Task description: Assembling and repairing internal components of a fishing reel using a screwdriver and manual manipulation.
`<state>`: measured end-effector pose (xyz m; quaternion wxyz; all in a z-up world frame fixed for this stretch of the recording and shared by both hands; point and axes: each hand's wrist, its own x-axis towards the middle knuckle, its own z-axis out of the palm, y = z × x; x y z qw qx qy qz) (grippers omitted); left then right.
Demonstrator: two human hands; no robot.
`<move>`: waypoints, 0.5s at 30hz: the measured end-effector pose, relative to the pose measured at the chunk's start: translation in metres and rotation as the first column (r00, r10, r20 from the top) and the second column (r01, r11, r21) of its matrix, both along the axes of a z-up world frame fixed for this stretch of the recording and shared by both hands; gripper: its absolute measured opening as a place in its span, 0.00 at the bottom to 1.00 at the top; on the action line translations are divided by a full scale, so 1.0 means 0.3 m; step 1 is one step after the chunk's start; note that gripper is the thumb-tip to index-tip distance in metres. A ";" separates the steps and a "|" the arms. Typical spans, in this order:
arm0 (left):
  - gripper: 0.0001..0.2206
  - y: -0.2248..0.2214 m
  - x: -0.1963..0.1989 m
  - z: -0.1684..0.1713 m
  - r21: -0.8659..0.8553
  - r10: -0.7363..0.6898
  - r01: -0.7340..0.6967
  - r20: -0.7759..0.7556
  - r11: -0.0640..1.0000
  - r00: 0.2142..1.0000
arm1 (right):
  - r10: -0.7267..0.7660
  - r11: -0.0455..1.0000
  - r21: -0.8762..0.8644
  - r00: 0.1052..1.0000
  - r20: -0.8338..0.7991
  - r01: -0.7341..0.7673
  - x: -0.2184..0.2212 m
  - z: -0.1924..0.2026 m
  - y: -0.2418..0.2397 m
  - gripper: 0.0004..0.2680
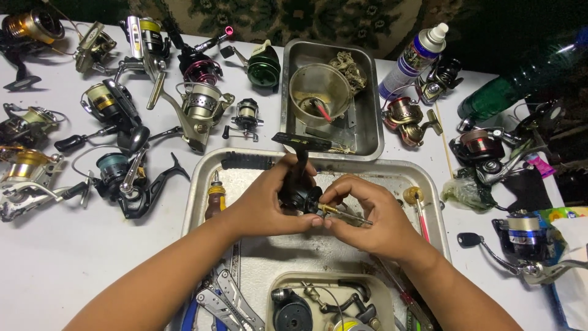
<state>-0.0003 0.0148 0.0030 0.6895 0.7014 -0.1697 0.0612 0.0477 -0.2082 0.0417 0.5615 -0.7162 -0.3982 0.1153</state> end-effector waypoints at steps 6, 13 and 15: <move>0.27 0.002 0.008 0.003 0.028 0.015 -0.015 0.030 0.999 0.999 | -0.013 0.997 -0.070 0.997 0.071 0.018 -0.005 0.025 0.009 0.10; 0.29 0.005 0.007 0.013 0.074 0.019 -0.022 0.030 0.997 0.999 | -0.010 0.998 -0.059 1.000 -0.011 0.009 -0.002 -0.016 -0.006 0.09; 0.28 0.007 0.007 0.012 0.058 0.029 -0.030 0.018 0.998 0.999 | -0.034 0.999 -0.016 0.996 -0.088 0.033 0.007 -0.042 -0.024 0.10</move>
